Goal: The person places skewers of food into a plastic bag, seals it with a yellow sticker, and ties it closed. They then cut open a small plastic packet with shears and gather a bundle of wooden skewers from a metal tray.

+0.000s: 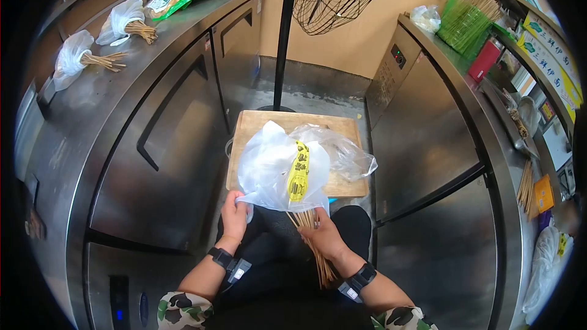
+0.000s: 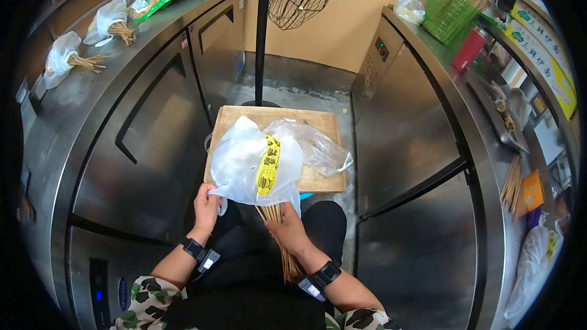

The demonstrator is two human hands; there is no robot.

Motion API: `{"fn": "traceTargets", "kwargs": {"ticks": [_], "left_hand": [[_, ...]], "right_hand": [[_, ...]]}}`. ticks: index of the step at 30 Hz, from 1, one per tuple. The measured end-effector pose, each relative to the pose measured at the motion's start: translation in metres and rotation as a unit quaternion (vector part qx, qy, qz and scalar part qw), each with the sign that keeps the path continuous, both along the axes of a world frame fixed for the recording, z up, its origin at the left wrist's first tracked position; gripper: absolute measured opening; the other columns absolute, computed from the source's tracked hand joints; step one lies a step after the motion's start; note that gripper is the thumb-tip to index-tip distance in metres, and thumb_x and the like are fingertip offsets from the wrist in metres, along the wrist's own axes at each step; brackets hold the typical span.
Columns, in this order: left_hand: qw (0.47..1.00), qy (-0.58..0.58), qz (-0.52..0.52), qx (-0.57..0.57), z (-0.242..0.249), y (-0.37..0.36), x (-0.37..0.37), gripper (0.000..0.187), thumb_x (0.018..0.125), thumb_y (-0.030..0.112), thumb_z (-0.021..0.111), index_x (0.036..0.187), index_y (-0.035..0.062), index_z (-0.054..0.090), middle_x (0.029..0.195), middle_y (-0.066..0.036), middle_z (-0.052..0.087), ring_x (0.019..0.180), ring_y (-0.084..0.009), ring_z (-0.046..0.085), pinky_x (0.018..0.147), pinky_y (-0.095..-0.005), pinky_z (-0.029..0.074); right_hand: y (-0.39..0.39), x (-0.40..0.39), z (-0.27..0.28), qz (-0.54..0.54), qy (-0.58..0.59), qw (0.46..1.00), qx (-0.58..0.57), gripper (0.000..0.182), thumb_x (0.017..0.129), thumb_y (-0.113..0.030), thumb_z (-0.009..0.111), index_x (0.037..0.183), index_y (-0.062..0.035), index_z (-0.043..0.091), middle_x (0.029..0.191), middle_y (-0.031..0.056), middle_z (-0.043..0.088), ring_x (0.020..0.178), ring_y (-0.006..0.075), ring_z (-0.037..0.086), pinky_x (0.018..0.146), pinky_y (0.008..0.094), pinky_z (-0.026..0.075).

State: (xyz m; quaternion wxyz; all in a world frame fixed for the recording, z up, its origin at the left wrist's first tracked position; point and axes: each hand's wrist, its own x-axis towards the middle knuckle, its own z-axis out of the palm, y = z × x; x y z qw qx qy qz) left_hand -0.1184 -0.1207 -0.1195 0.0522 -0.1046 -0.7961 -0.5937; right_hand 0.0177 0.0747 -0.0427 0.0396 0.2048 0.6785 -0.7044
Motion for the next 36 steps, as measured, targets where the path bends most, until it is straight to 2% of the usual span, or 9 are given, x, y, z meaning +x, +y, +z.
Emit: {"fn": "traceTargets", "kwargs": {"ticks": [4, 7, 8, 12, 14, 18, 25, 30, 36], "left_hand": [[0.953, -0.213, -0.146, 0.155, 0.03, -0.021, 0.032, 0.007, 0.086, 0.003, 0.047, 0.085, 0.0085, 0.051, 0.064, 0.001, 0.046, 0.05, -0.007, 0.041, 0.045, -0.0233, 0.033], [0.828, -0.39, -0.286, 0.284, 0.065, -0.007, 0.079, 0.012, 0.088, 0.002, 0.046, 0.095, 0.0107, 0.047, 0.07, 0.0, 0.049, 0.051, -0.0055, 0.04, 0.045, -0.0205, 0.029], [0.786, -0.365, -0.365, 0.34, 0.062, -0.001, 0.08, 0.02, 0.089, 0.001, 0.047, 0.105, 0.0112, 0.042, 0.083, -0.003, 0.052, 0.061, -0.0089, 0.047, 0.053, -0.0218, 0.038], [0.77, -0.415, -0.258, 0.409, 0.076, 0.031, 0.081, 0.024, 0.09, 0.004, 0.055, 0.107, 0.0111, 0.04, 0.101, -0.006, 0.05, 0.09, -0.0144, 0.051, 0.084, -0.0288, 0.044], [0.841, -0.36, -0.263, 0.307, 0.069, 0.037, 0.087, 0.029, 0.088, 0.006, 0.06, 0.108, 0.0108, 0.039, 0.104, -0.006, 0.051, 0.091, -0.0135, 0.051, 0.083, -0.0281, 0.044], [0.877, -0.318, -0.265, 0.245, 0.066, 0.04, 0.088, 0.047, 0.085, 0.006, 0.065, 0.123, 0.0109, 0.037, 0.108, -0.003, 0.053, 0.091, -0.0095, 0.052, 0.08, -0.0252, 0.044], [0.831, -0.404, -0.269, 0.271, 0.064, 0.025, 0.086, 0.038, 0.088, 0.002, 0.055, 0.123, 0.0109, 0.042, 0.106, -0.006, 0.058, 0.095, -0.0128, 0.057, 0.083, -0.028, 0.046], [0.822, -0.417, -0.312, 0.23, 0.063, 0.001, 0.084, 0.048, 0.088, -0.002, 0.047, 0.133, 0.0114, 0.036, 0.114, -0.014, 0.057, 0.101, -0.0209, 0.058, 0.093, -0.0333, 0.043], [0.831, -0.4, -0.188, 0.337, 0.085, -0.013, 0.088, 0.068, 0.084, -0.009, 0.043, 0.143, 0.0129, 0.019, 0.117, -0.021, 0.056, 0.095, -0.0252, 0.061, 0.089, -0.039, 0.048]], "right_hand": [[-0.004, -0.007, -0.011, -0.026, 0.02, 0.999, -0.024, 0.045, 0.082, 0.001, 0.063, 0.122, -0.0021, 0.042, 0.085, 0.0058, 0.057, 0.066, 0.0115, 0.056, 0.057, 0.0246, 0.048], [-0.009, -0.01, -0.017, -0.03, 0.004, 0.999, -0.027, 0.043, 0.082, 0.0, 0.064, 0.119, -0.0007, 0.043, 0.086, 0.0069, 0.057, 0.068, 0.0113, 0.057, 0.058, 0.0248, 0.048], [-0.013, -0.009, -0.01, -0.026, -0.005, 0.999, -0.019, 0.042, 0.082, 0.0, 0.064, 0.119, -0.0003, 0.043, 0.087, 0.0073, 0.057, 0.069, 0.0115, 0.057, 0.059, 0.0248, 0.048], [-0.027, -0.011, -0.04, -0.028, 0.019, 0.999, -0.023, 0.038, 0.086, -0.009, 0.063, 0.119, 0.0003, 0.045, 0.093, 0.0097, 0.057, 0.082, 0.0145, 0.058, 0.07, 0.0264, 0.049], [-0.02, -0.007, -0.062, 0.028, 0.057, 0.995, 0.082, 0.037, 0.092, -0.015, 0.057, 0.124, -0.0009, 0.044, 0.106, 0.0097, 0.056, 0.095, 0.0146, 0.055, 0.081, 0.0283, 0.047], [0.001, 0.015, -0.033, 0.116, 0.049, 0.985, -0.116, 0.036, 0.093, -0.017, 0.057, 0.125, -0.0055, 0.047, 0.116, 0.0052, 0.055, 0.1, 0.011, 0.052, 0.084, 0.0268, 0.046], [0.029, 0.036, -0.037, -0.088, 0.042, 0.954, 0.284, 0.048, 0.078, -0.02, 0.073, 0.116, -0.0005, 0.05, 0.094, 0.0123, 0.056, 0.092, 0.0222, 0.06, 0.079, 0.0312, 0.05], [0.024, 0.011, -0.085, -0.055, -0.086, 0.989, -0.106, 0.042, 0.083, -0.025, 0.069, 0.114, -0.0028, 0.054, 0.098, 0.0064, 0.062, 0.087, 0.0138, 0.057, 0.077, 0.0286, 0.047], [0.042, 0.015, -0.092, -0.156, 0.08, 0.933, -0.314, 0.011, 0.088, -0.011, 0.057, 0.098, -0.0068, 0.058, 0.095, 0.0036, 0.062, 0.092, 0.0165, 0.059, 0.085, 0.0302, 0.046]]}}
